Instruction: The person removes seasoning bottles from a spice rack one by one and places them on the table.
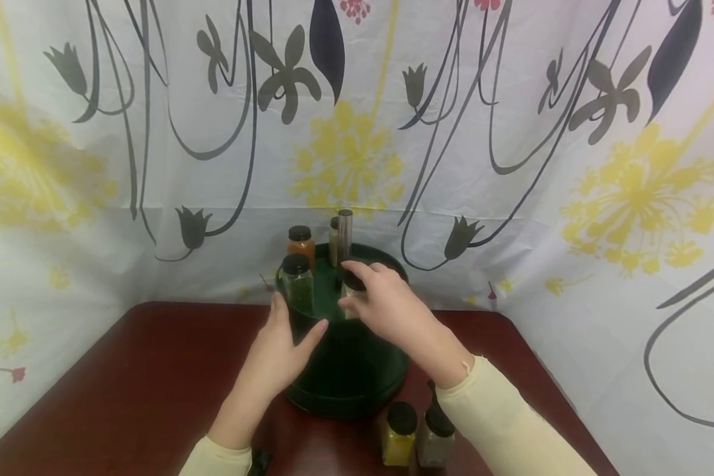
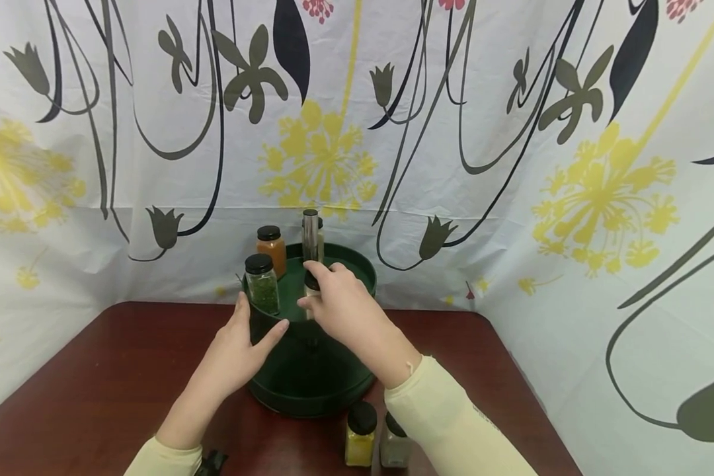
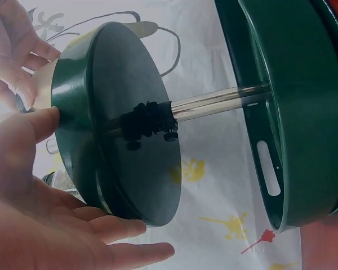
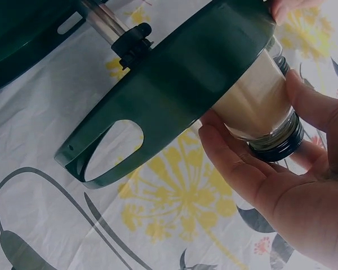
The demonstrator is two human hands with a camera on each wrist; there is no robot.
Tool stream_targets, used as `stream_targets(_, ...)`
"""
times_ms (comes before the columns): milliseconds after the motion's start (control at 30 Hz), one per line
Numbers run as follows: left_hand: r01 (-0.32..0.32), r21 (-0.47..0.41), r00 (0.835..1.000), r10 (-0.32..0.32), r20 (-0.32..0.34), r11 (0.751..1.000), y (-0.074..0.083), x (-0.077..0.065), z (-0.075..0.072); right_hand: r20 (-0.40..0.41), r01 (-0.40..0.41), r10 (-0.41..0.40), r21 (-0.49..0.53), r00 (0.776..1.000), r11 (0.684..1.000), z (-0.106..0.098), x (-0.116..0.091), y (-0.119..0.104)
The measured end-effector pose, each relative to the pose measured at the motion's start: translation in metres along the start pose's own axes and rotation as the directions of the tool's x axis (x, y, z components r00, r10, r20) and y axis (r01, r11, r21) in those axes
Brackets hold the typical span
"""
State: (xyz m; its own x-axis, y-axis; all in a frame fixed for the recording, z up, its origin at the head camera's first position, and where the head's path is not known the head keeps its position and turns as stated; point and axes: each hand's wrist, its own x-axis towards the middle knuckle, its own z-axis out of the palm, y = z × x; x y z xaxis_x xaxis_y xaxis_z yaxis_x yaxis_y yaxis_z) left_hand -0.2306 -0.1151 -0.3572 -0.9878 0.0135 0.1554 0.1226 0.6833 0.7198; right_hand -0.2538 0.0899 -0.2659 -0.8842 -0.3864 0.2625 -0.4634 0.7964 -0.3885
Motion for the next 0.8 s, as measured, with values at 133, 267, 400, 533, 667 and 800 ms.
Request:
stream_targets(133, -0.001, -0.005, 1.0, 0.001, -0.005, 1.0, 0.0013, -0.0002, 0.0001, 0.006, -0.002, 0.002, 0.006, 1.0, 1.0, -0.0003, -0.0007, -0.0002)
stream_targets(267, -0.001, -0.002, 1.0, 0.001, -0.008, 1.0, 0.0013, -0.0003, 0.0004, -0.006, 0.007, -0.007, -0.003, 1.0, 1.0, -0.001, -0.0014, -0.0003)
stream_targets(400, 0.007, 0.005, 1.0, -0.007, -0.006, 1.0, 0.0001, 0.0005, 0.0013, -0.029, 0.026, -0.027, -0.013, 0.999, 1.0, -0.002, -0.0015, 0.0001)
stream_targets(533, 0.011, 0.007, 1.0, -0.011, -0.008, 1.0, -0.0001, 0.0011, 0.002, -0.036, 0.032, -0.032, -0.011, 0.999, 0.999, -0.0026, -0.0016, -0.0004)
stream_targets(667, 0.012, 0.012, 1.0, -0.011, -0.012, 1.0, 0.0012, 0.0007, 0.0021, -0.035, 0.029, -0.029, -0.008, 0.999, 1.0, -0.0029, -0.0019, -0.0006)
stream_targets(800, 0.007, 0.015, 1.0, -0.007, -0.02, 1.0, 0.002, 0.0003, 0.0021, -0.04, 0.026, -0.026, -0.012, 0.999, 1.0, -0.0047, -0.0022, -0.0008)
